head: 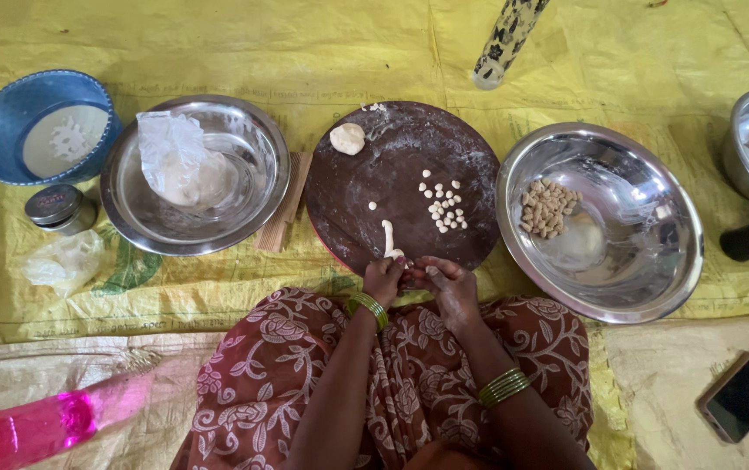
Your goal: The person sits on the floor and repeatedly pinches small portions of dough from a larger piece, rolling them into uniform balls between their palms. The finished balls are placed on a wooden board, while a bowl of filling and other ingredients remain nearby.
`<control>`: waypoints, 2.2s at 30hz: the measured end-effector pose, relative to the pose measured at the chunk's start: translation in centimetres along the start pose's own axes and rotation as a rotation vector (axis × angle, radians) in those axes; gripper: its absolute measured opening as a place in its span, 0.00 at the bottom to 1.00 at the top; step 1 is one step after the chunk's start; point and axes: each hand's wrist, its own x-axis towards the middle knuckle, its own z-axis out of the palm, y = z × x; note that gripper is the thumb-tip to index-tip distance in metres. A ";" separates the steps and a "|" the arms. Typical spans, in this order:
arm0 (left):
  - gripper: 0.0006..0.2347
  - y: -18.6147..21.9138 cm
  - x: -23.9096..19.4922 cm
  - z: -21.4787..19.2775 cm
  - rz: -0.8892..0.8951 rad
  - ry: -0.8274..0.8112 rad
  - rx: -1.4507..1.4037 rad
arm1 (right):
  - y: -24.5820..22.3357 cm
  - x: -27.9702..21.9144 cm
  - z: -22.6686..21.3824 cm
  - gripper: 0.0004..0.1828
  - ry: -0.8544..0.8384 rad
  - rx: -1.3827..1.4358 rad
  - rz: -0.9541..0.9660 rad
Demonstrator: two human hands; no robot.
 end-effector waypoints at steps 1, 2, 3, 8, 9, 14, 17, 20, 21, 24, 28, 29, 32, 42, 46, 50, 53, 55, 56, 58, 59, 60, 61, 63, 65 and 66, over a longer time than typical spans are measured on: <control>0.15 0.0 0.1 0.0 0.022 0.006 0.007 | 0.4 0.2 -0.2 0.11 0.028 0.010 0.004; 0.15 0.0 0.1 0.0 0.044 0.011 0.015 | 0.8 0.5 -0.5 0.11 0.055 0.021 0.009; 0.15 -0.2 0.2 0.1 0.064 0.017 0.021 | 1.3 0.6 -0.7 0.10 0.084 0.031 0.015; 0.15 -1.5 1.0 0.1 0.086 0.025 0.015 | 1.9 1.1 -1.4 0.13 0.147 0.007 0.063; 0.15 -1.7 1.1 0.1 0.081 0.011 -0.050 | 1.6 1.1 -1.2 0.13 0.144 0.028 0.082; 0.14 -1.9 0.8 0.0 0.055 0.030 -0.009 | 0.1 0.2 0.1 0.09 0.026 0.074 0.059; 0.14 -1.6 0.7 0.0 0.063 0.037 0.057 | -0.2 0.1 0.3 0.08 0.029 0.031 -0.003; 0.14 -1.4 0.6 0.2 0.072 0.029 0.032 | -0.1 0.2 0.2 0.08 0.078 -0.004 -0.031; 0.14 -1.3 0.6 0.2 0.074 0.023 0.005 | 0.0 0.3 0.3 0.08 0.097 -0.008 -0.035; 0.14 -1.2 0.5 0.1 0.033 -0.005 -0.055 | -0.1 0.1 0.4 0.14 0.011 0.030 -0.024; 0.14 -1.0 0.4 0.1 0.054 -0.009 -0.063 | -0.5 0.0 0.7 0.14 0.020 0.032 -0.034; 0.14 -0.9 0.4 0.1 0.059 0.003 -0.030 | -0.5 0.1 0.7 0.13 0.031 0.042 -0.043; 0.14 -1.0 0.4 0.1 0.093 0.018 0.037 | -0.5 0.3 0.5 0.12 0.038 0.056 -0.045; 0.15 -1.8 0.5 -0.2 0.116 0.047 0.138 | 0.3 0.2 -0.3 0.12 0.043 0.113 -0.030; 0.16 -1.9 0.7 0.0 0.137 0.053 0.111 | -0.8 -0.2 0.3 0.15 0.036 0.086 0.028; 0.16 -2.0 0.9 0.0 0.118 0.059 0.104 | -1.2 -0.3 0.7 0.14 -0.011 0.062 0.025; 0.15 -1.7 0.8 0.2 0.084 0.046 0.020 | -0.5 -0.1 0.5 0.13 -0.003 0.012 -0.021; 0.15 -1.4 0.7 0.2 0.085 0.023 -0.058 | 0.1 0.3 0.1 0.12 0.005 0.003 -0.058; 0.15 -1.3 0.7 0.2 0.097 0.006 -0.102 | 0.4 0.5 -0.2 0.11 0.007 0.012 -0.069; 0.15 -1.2 0.5 0.2 0.103 0.008 -0.052 | 0.8 0.6 -0.7 0.10 0.029 0.008 -0.042; 0.15 -1.0 0.4 0.1 0.097 0.027 0.043 | 0.8 0.6 -0.8 0.10 0.048 -0.005 -0.003; 0.16 -0.8 0.3 0.0 0.091 0.045 0.138 | 0.7 0.5 -0.9 0.13 0.067 -0.017 0.036; 0.16 -0.6 0.3 0.1 0.087 0.043 0.129 | 0.5 0.4 -0.8 0.13 0.075 -0.024 0.051; 0.16 -0.3 0.2 0.1 0.077 0.039 0.111 | 0.0 0.3 -0.4 0.14 0.092 -0.036 0.079; 0.15 -0.2 0.0 -0.1 0.060 0.040 0.050 | -0.5 0.1 0.1 0.13 0.050 0.012 0.044; 0.15 -0.3 0.0 -0.1 0.050 0.041 0.020 | -0.7 0.1 0.3 0.13 0.029 0.036 0.028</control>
